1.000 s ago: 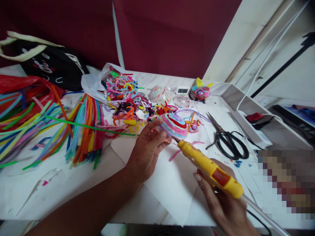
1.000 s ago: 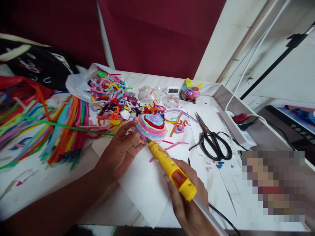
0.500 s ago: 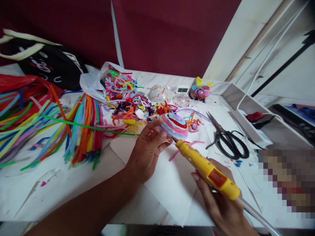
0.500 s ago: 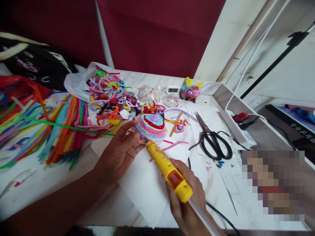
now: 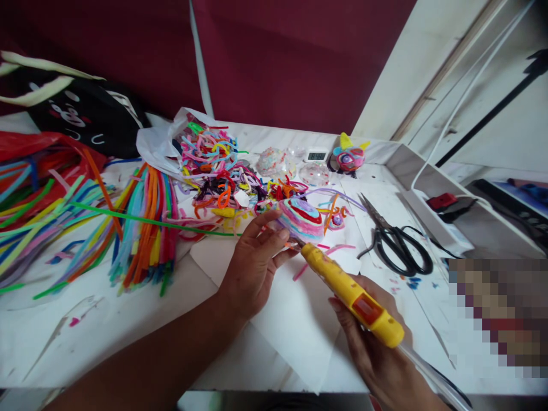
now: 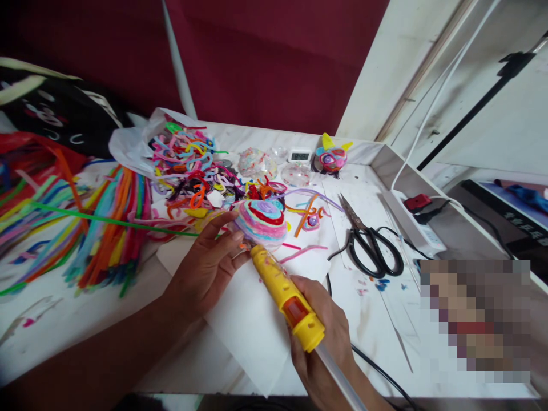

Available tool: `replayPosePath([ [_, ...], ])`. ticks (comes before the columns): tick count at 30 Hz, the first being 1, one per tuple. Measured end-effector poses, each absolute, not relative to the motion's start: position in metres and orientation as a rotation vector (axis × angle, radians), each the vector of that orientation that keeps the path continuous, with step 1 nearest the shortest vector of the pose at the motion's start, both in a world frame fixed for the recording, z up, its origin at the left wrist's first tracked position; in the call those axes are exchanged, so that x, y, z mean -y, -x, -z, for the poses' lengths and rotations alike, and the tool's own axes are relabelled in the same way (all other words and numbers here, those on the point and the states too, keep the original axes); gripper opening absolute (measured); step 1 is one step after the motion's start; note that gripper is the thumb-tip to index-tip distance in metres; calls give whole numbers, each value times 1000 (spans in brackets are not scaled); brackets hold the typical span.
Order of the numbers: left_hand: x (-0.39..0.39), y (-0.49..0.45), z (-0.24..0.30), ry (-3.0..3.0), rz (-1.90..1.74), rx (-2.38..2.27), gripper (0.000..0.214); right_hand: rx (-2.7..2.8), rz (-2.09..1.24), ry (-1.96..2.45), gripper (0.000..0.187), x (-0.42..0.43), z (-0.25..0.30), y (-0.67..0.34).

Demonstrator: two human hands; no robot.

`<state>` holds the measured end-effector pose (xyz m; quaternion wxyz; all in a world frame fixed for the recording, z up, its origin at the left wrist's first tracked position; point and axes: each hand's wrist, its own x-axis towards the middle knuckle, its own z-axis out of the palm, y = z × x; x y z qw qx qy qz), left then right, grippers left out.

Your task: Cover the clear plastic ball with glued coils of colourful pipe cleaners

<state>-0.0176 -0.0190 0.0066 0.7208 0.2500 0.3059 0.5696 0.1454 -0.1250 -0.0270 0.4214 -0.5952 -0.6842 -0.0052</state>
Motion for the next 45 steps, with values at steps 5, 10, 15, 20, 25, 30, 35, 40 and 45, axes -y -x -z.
replayPosePath([
  [5,18,17,-5,-540,-1261,-701,34,1767,-21,1453,35,122,24,-145],
  [10,17,16,-5,-524,-1262,-730,36,1715,-13,1490,31,122,22,-142],
  [15,17,16,-4,-510,-1259,-763,37,1717,-47,1473,29,121,24,-143],
  [20,17,17,-6,-515,-1257,-779,37,1726,-73,1479,30,122,26,-144],
  [25,17,17,-7,-521,-1257,-788,39,1739,-64,1451,39,126,25,-146],
  [30,15,17,-6,-503,-1261,-796,40,1707,-170,1453,31,128,23,-155],
  [35,14,18,-6,-482,-1258,-818,42,1544,-580,1460,20,131,14,-171],
  [40,14,18,-5,-501,-1284,-792,40,1217,-1068,1650,33,139,-1,-184],
  [45,13,18,-5,-529,-1292,-792,39,1245,-1383,1536,31,137,-7,-190],
])
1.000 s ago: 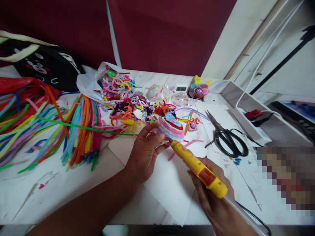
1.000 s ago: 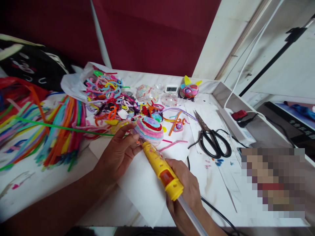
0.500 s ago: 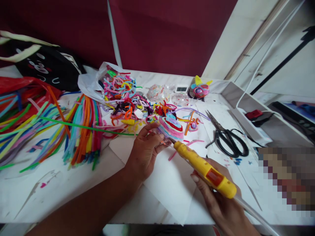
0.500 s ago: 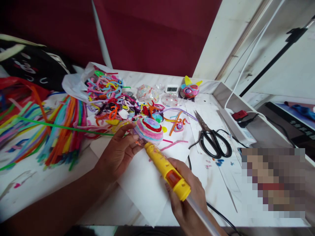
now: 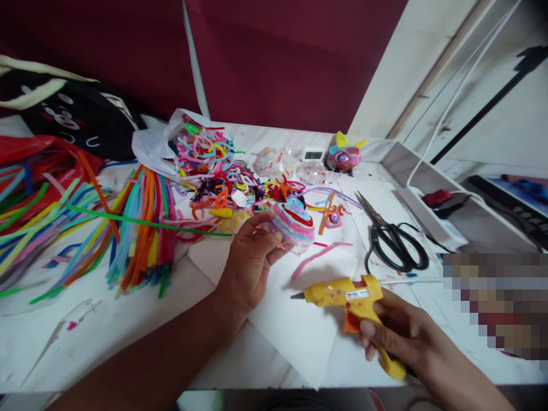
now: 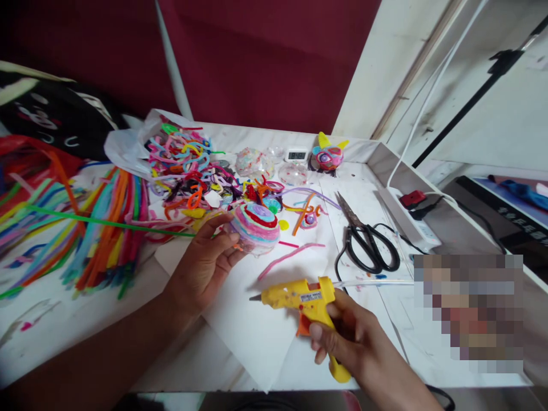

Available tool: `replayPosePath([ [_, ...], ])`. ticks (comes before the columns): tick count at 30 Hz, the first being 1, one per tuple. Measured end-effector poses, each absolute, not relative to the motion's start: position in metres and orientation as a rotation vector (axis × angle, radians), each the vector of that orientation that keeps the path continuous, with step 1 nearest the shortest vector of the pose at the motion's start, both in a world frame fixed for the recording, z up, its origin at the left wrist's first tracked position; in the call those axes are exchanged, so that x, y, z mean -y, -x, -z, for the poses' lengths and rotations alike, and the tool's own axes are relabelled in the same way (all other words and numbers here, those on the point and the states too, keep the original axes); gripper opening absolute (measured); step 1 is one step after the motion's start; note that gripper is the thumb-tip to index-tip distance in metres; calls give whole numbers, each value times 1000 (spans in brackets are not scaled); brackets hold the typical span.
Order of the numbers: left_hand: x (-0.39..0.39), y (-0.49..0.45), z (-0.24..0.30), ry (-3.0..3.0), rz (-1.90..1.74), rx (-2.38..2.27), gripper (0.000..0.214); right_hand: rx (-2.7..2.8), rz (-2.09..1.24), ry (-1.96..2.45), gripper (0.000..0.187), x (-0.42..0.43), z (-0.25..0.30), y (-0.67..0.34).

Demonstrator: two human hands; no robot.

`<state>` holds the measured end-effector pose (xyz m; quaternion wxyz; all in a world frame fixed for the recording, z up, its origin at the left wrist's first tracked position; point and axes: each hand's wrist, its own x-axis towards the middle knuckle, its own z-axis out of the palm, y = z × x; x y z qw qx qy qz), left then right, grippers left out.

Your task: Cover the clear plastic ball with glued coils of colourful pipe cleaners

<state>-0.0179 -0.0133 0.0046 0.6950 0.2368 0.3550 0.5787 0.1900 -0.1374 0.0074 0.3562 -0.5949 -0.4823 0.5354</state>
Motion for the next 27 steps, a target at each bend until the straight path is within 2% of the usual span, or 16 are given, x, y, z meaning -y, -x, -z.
replayPosePath([
  [4,14,18,-6,-519,-1299,-783,39,1386,-1407,1514,37,139,3,-201],
  [8,15,18,-6,-526,-1292,-783,39,1588,-1082,1768,54,147,17,-216],
  [13,16,17,-5,-531,-1290,-785,39,1936,-578,1878,44,149,21,-221],
  [19,17,17,-6,-542,-1289,-777,39,2121,102,1768,34,146,8,-212],
  [23,17,17,-4,-552,-1279,-793,39,2162,104,1544,29,136,-9,-192],
  [27,18,16,-4,-558,-1276,-789,40,2250,38,1379,40,116,-19,-161],
])
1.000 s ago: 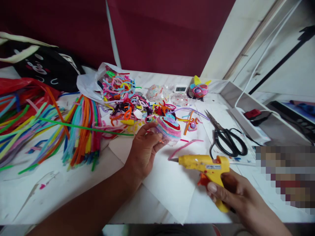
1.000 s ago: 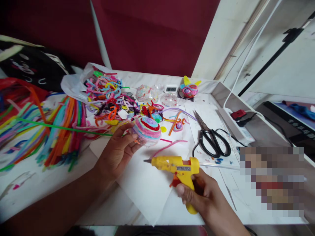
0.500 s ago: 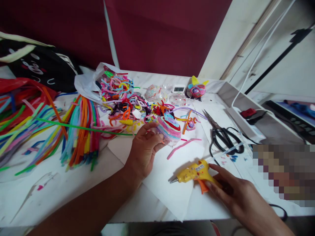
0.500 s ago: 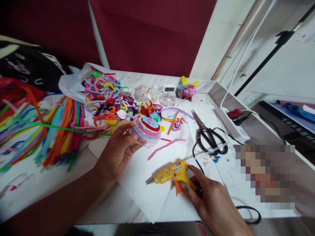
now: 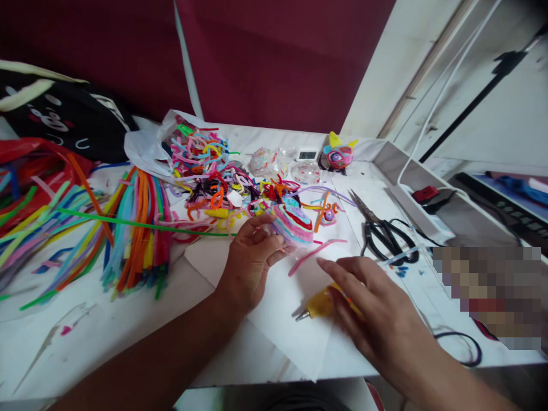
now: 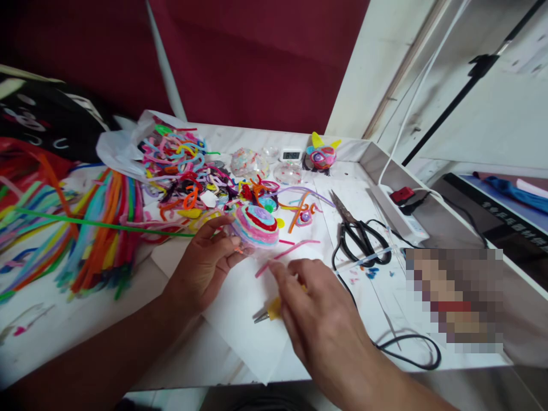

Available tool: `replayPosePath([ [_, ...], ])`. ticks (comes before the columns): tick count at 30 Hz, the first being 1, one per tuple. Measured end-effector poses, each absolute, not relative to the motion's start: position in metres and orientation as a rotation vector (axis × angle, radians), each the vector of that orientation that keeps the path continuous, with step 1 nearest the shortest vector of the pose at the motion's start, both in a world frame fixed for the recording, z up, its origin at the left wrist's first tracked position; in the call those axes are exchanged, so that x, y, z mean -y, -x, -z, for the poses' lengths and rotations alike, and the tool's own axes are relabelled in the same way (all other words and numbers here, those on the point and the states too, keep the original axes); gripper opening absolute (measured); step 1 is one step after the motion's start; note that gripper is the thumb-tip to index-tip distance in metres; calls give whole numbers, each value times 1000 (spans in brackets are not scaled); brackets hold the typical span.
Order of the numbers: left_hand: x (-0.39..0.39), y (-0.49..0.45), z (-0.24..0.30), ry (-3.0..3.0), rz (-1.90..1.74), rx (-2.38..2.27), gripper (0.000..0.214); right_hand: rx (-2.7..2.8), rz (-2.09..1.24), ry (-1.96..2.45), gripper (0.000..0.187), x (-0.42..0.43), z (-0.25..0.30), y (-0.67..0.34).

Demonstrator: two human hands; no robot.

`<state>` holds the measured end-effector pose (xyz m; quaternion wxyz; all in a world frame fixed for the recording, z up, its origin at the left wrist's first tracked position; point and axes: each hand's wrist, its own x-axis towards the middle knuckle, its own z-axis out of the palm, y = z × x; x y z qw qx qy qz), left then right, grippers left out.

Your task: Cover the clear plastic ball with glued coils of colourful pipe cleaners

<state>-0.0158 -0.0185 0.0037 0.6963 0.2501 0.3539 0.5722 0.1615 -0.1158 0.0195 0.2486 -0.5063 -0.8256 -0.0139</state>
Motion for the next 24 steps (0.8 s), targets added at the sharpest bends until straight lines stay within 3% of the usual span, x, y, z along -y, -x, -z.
replayPosePath([
  [24,23,14,-4,-584,-1240,-792,40,2419,429,1295,40,81,-11,-138],
])
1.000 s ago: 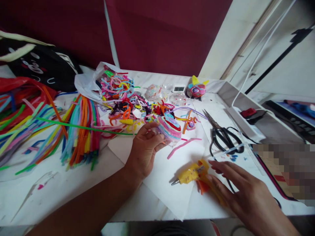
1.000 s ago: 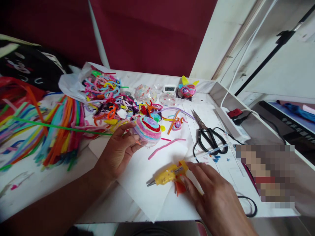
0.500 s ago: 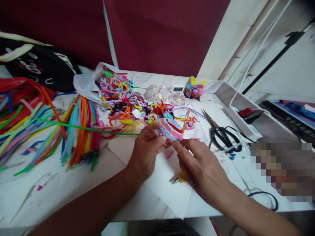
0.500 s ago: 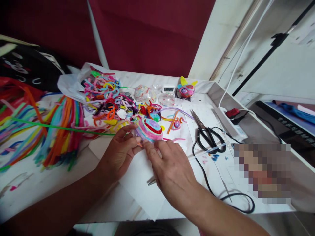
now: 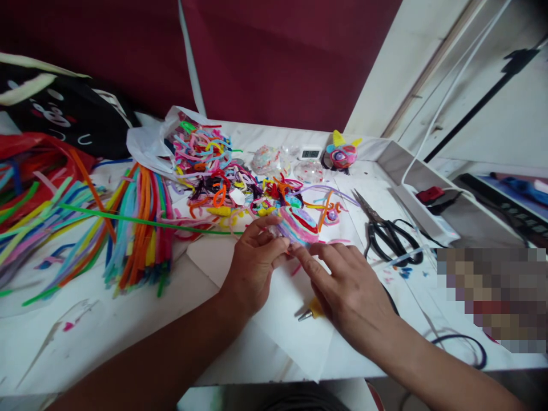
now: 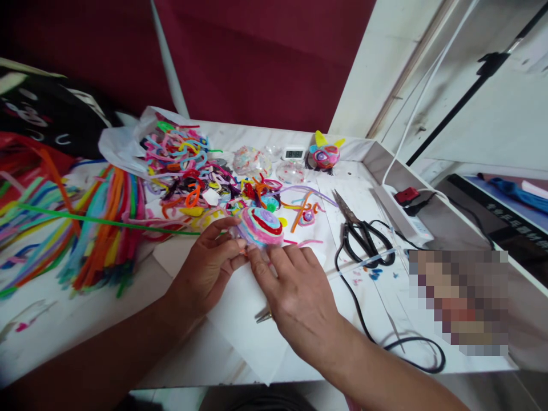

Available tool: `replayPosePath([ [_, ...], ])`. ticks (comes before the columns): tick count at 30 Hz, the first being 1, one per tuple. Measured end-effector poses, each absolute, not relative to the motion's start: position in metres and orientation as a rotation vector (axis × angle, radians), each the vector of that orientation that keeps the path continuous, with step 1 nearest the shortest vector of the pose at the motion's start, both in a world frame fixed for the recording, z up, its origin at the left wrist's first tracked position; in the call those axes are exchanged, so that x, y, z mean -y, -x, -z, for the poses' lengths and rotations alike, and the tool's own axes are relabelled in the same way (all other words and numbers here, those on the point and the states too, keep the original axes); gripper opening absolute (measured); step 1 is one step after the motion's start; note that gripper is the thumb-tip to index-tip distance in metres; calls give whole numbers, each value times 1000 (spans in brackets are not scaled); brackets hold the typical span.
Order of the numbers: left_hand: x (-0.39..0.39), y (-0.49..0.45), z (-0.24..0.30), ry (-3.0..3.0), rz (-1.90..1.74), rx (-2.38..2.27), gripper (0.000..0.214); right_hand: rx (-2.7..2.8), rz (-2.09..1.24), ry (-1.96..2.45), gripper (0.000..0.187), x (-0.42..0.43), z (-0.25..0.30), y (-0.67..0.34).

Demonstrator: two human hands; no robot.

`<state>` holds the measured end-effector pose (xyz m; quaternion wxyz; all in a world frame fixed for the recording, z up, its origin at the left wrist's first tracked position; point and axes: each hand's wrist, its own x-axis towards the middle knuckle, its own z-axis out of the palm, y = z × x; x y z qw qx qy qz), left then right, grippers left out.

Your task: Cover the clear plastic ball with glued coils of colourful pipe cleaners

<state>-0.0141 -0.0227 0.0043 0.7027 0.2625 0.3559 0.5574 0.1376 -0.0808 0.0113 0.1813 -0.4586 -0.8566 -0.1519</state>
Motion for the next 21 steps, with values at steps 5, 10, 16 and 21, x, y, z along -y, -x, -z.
replayPosePath([
  [5,23,14,-4,-567,-1241,-807,42,2457,536,1287,39,80,-10,-135],
  [10,24,15,-3,-565,-1246,-825,42,2465,606,1265,38,79,-11,-132],
  [16,24,15,-2,-588,-1250,-820,44,2443,647,1251,37,78,-10,-130],
  [21,24,15,-4,-593,-1246,-795,54,2437,699,1260,37,80,-10,-129],
])
